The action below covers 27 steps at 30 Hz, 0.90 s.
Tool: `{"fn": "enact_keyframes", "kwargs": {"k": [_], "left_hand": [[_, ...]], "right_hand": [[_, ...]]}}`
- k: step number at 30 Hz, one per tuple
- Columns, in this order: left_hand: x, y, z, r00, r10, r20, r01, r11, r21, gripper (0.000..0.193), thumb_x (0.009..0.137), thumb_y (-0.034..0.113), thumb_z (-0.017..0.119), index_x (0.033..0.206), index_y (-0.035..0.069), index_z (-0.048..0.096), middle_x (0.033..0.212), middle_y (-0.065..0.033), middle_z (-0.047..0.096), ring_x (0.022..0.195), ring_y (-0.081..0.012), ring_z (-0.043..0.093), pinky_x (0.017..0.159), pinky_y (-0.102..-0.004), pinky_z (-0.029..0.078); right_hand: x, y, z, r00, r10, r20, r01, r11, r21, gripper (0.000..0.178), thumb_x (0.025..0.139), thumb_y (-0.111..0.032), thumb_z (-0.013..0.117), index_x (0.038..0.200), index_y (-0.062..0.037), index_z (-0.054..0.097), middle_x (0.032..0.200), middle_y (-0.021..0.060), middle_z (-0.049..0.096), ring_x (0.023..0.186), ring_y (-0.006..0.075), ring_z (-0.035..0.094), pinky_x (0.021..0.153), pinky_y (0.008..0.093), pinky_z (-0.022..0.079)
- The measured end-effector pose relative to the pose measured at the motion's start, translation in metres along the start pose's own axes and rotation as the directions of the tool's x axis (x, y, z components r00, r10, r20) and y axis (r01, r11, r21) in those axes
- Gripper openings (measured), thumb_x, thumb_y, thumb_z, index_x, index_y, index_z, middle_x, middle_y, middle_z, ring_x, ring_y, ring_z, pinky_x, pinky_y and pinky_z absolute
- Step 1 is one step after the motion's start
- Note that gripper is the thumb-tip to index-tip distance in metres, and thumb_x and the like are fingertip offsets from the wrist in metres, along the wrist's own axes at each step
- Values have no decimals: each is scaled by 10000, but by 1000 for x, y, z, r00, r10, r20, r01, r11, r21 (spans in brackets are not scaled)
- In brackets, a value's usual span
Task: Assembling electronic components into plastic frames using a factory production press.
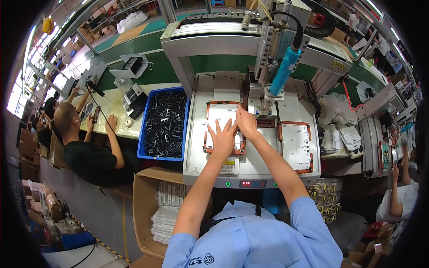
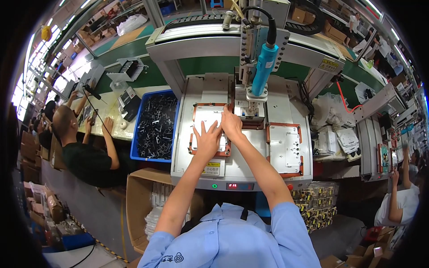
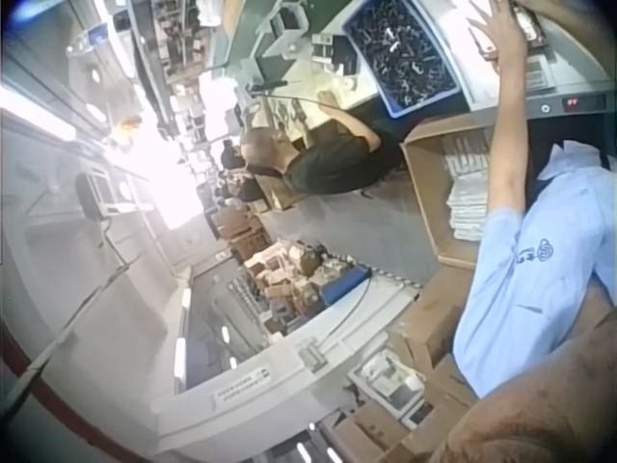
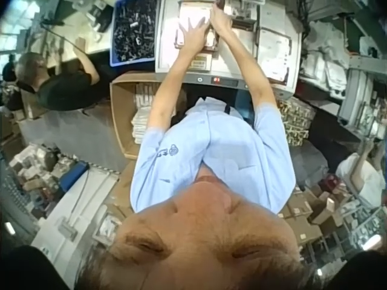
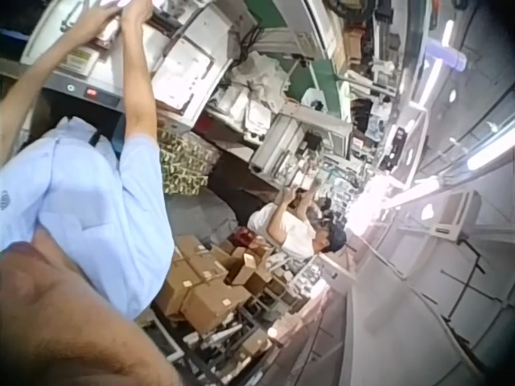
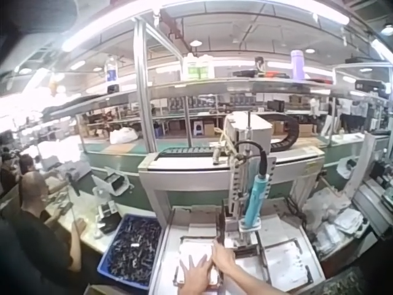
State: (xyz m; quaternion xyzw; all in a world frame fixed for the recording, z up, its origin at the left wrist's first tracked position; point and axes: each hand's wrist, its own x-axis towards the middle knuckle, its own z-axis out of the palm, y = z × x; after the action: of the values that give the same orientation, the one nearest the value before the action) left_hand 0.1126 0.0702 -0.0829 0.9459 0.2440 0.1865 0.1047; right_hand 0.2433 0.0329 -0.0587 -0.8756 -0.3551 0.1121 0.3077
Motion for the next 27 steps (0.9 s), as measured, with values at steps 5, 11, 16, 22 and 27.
{"fn": "enact_keyframes", "kwargs": {"k": [5,11,16,22,27], "left_hand": [[0,-1,2,1000,9,21,-9,1000,0,395,897,197,542,1292,203,530,1374,-35,462,1309,-478,296,1002,-733,97],[-1,0,4,997,27,-71,-28,999,-24,387,916,238,538,1302,260,524,1351,-26,502,1297,-469,323,984,-744,139],[-1,-3,-11,1000,12,10,-10,991,-130,405,910,219,538,1313,226,499,1375,-50,475,1296,-446,338,1025,-703,119],[-43,-33,-58,950,-256,-176,162,891,-424,381,895,135,574,1245,4,497,1195,-176,572,1139,-348,518,1008,-440,353],[-90,-22,-57,762,-622,-179,463,717,-521,286,880,161,620,1089,-29,576,1012,-148,610,968,-224,580,859,-328,448]], "right_hand": [[-4,-3,-2,1000,12,-3,-13,998,-59,419,947,-279,414,1327,-114,475,859,225,656,828,410,626,760,498,480],[-38,18,-7,986,-13,-165,13,1000,-1,324,935,-284,458,1210,-187,597,788,181,661,756,385,633,709,466,485],[-77,33,-9,958,-95,-271,142,977,161,275,923,-244,500,1143,-147,635,844,132,647,745,308,626,677,389,485],[-140,36,-12,969,-98,-228,179,911,371,255,869,-155,608,1096,-39,630,997,117,618,837,235,591,771,340,478],[-159,25,15,912,-125,-390,251,923,292,290,804,-174,688,1060,-47,637,1037,120,575,982,274,531,830,357,437]]}}
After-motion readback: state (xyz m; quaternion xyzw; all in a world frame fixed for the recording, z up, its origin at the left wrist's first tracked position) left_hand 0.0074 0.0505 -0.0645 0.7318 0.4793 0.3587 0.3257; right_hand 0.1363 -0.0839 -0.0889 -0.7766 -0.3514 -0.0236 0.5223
